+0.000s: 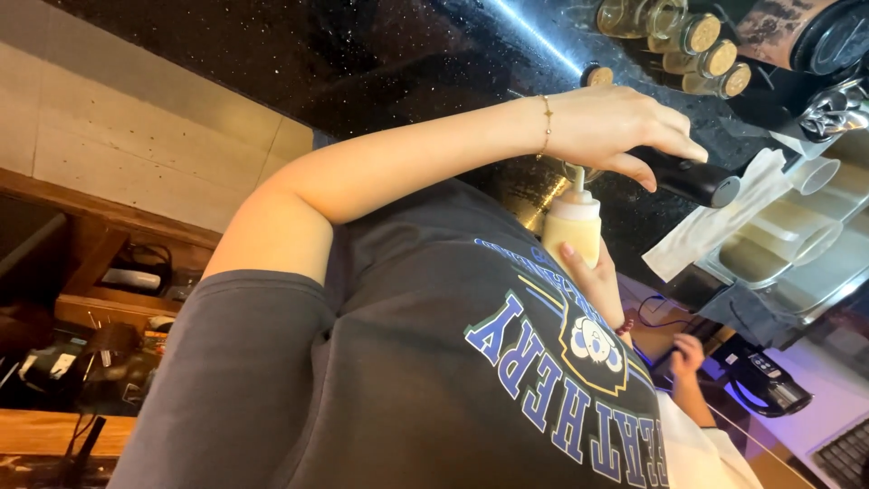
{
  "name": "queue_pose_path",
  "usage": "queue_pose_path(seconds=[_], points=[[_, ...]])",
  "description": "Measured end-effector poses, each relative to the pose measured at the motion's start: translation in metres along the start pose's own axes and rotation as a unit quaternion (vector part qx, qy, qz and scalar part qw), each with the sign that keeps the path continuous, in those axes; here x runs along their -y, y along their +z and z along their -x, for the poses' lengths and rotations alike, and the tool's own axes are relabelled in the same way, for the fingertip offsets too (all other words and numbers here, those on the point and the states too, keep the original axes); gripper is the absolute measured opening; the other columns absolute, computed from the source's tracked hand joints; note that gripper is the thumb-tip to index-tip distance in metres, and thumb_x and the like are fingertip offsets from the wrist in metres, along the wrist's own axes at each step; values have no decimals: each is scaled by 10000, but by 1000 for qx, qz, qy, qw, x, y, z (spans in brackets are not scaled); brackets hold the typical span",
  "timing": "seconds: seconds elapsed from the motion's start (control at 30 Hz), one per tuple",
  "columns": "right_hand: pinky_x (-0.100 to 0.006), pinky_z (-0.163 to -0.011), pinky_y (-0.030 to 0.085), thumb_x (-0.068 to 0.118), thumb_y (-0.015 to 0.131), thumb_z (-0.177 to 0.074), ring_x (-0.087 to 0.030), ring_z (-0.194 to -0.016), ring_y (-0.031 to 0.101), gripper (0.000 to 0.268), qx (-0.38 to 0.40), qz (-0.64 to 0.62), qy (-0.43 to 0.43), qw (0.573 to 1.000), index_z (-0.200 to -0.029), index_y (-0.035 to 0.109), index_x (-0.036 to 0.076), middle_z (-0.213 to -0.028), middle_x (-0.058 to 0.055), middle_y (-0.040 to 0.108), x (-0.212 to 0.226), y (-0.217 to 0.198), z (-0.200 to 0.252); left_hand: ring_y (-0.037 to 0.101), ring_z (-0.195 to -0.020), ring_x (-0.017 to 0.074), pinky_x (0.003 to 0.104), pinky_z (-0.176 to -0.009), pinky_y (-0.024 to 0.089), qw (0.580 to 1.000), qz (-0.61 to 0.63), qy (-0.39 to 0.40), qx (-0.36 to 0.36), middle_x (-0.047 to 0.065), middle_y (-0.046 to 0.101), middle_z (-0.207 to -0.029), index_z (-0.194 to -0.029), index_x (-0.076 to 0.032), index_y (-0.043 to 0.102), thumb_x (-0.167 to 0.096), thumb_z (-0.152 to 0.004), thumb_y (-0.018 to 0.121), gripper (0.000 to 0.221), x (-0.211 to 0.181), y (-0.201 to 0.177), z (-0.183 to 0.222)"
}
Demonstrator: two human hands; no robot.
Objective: Preparing, organizing, and pouring various beverages at a coffee shop counter and preparation area.
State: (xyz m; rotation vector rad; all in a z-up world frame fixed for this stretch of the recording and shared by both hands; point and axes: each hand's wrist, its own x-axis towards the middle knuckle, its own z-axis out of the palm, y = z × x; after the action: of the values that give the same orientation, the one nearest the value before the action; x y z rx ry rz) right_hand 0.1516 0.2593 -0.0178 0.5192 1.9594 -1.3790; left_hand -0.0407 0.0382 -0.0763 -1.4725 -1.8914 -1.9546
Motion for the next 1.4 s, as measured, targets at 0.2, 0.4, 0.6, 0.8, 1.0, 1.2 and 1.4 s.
queue_pose_path(seconds=[0.2,0.4,0.6,0.8,1.0,1.2,1.4], points=[[-303,-927,522,242,663,-998,-144,-1062,648,535,-41,80,-16,996,-1455,501,17,-1228,-87,674,2,6,4,653,-1095,327,456,-824,524,1000,-8,-13,3,77,656,-1188,-1414,-124,597,-332,-945,799,552,0,-2,1],[-293,-920,522,170,710,-1006,-125,-1057,628,422,-61,59,-72,994,-1348,515,18,-1185,-77,663,-34,6,0,653,-1099,341,450,-845,532,999,-5,-38,15,88,652,-1240,-1437,-138,580,-346,-966,784,554,-10,-12,3],[-318,-973,509,163,776,-944,-172,-1092,621,520,-141,131,-163,968,-1357,488,32,-1205,-83,659,-37,19,-11,651,-1128,333,428,-876,540,998,-20,-53,6,91,648,-1275,-1439,-159,586,-355,-981,760,527,-22,-17,4],[-391,-1131,410,216,785,-976,-258,-1327,508,781,-273,121,-345,890,-1523,281,-21,-1451,-168,487,-69,-29,-19,648,-1111,321,419,-899,528,996,-34,-85,1,84,648,-1260,-1450,-173,588,-359,-980,759,534,-44,-27,-2],[-429,-1162,503,206,612,-1153,-300,-1321,598,541,-553,22,-428,715,-1561,348,-33,-1538,-197,541,-3,-127,-64,657,-1115,285,397,-954,525,994,-51,-98,11,50,666,-1221,-1373,-183,630,-325,-940,775,478,-62,-31,-4],[-477,-1219,394,246,755,-969,-371,-1407,454,1043,-596,-63,-386,702,-1593,-47,11,-1581,-286,294,82,-207,-179,652,-1071,279,392,-950,522,989,-54,-135,-8,40,692,-1186,-1292,-159,686,-276,-863,826,466,-73,-25,-6],[-388,-1340,42,79,770,-1004,-331,-1606,114,966,-571,136,-431,685,-1607,30,-67,-1700,-289,104,51,-278,-290,638,-1109,281,403,-993,517,988,-50,-129,-67,51,696,-1159,-1232,-117,696,-241,-822,870,462,-76,-14,-2]])
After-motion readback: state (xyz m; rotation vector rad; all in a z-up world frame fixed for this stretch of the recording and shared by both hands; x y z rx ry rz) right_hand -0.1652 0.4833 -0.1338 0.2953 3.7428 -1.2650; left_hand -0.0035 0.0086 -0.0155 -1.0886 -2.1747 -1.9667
